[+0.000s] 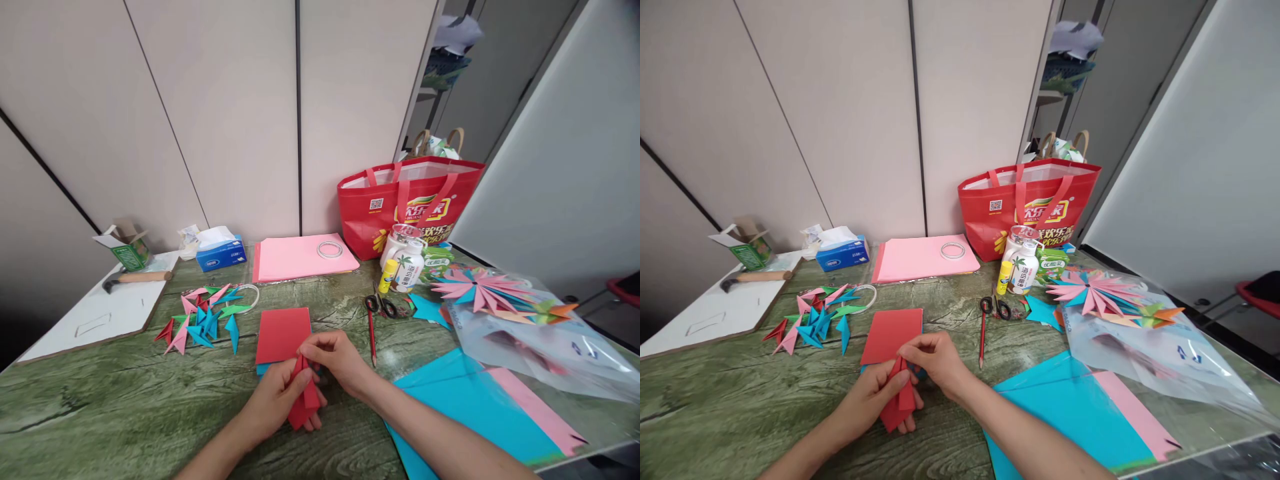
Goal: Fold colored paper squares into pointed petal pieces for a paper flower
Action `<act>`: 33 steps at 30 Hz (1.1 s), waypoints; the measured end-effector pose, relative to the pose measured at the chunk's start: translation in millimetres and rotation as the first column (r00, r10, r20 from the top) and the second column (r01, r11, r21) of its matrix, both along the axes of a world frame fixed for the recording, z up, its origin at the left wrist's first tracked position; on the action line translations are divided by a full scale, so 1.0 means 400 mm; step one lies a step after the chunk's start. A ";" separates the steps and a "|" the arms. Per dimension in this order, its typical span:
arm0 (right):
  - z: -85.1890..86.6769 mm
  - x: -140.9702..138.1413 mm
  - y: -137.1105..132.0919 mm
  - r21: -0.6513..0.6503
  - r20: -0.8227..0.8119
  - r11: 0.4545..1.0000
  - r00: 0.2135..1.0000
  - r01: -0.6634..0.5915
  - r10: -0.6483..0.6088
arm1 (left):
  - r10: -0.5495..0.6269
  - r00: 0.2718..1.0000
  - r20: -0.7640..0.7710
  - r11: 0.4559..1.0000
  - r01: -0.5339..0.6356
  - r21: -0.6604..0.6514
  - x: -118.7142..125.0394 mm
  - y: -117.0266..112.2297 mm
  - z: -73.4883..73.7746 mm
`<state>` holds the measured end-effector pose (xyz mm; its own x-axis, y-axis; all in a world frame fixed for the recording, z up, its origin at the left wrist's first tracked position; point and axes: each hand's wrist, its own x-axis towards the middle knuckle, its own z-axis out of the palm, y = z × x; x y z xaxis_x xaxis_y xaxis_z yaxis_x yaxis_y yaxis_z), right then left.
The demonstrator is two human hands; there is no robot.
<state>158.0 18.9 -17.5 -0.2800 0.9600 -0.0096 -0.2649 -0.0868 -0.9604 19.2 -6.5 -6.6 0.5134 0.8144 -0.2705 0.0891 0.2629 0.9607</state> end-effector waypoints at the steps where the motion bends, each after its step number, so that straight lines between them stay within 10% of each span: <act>1: 0.000 -0.002 -0.001 0.003 0.010 1.000 1.000 0.022 -0.022 | -0.006 1.000 0.010 1.000 0.006 -0.007 0.001 0.000 0.001; 33: -0.010 0.020 0.013 0.142 0.192 0.987 0.980 -0.080 0.051 | 0.135 0.965 0.226 0.988 -0.115 -0.100 -0.017 0.020 0.020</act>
